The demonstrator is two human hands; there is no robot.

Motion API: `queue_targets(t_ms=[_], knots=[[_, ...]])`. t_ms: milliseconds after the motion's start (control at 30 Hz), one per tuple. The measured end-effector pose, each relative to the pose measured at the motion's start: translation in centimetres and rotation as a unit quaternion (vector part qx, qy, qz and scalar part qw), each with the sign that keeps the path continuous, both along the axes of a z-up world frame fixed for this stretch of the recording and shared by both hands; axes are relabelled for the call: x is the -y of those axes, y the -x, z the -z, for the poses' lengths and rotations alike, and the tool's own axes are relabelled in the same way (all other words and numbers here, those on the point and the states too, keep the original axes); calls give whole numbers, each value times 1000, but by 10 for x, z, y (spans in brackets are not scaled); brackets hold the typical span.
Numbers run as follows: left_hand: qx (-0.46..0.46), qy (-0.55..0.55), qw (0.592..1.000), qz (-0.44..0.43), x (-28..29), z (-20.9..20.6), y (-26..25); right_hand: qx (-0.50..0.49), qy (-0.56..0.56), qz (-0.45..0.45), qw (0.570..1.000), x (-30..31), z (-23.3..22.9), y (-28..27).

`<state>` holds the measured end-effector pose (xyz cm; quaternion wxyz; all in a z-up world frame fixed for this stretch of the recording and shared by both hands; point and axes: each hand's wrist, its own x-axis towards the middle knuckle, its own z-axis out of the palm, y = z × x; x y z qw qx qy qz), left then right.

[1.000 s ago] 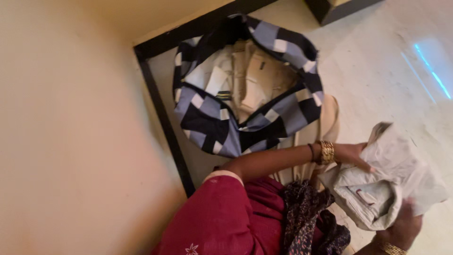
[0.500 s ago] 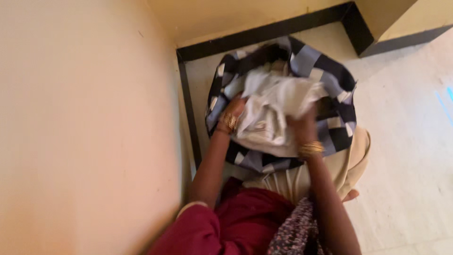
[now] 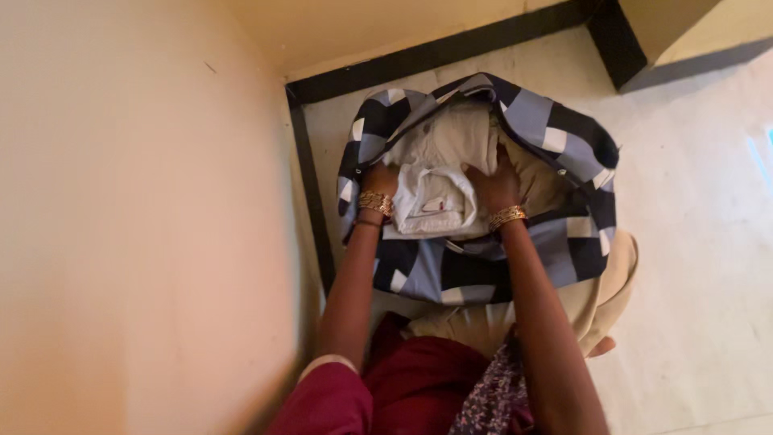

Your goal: The person folds a shirt and a piece of cloth while sitting on the floor, smoothing the fabric with their hands and placing the items into a bag.

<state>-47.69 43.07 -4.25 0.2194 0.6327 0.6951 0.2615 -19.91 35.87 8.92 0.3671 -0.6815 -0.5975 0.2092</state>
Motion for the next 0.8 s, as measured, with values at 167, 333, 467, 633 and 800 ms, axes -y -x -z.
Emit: queue_targets(t_ms=[167, 333, 467, 633, 800], knots=[[-74, 160, 983, 52, 66, -110, 20, -265, 40, -48, 962, 39, -34, 4], [-152, 168, 955, 193, 102, -202, 16, 56, -60, 26, 996, 91, -60, 18], [-104, 53, 974, 192, 124, -242, 24, 41, 60, 50, 996, 99, -56, 10], [-158, 65, 984, -54, 135, -263, -12, 122, 28, 34, 992, 95, -67, 30], [-180, -87, 980, -24, 161, -253, -67, 197, 60, 60, 977, 115, -121, 58]])
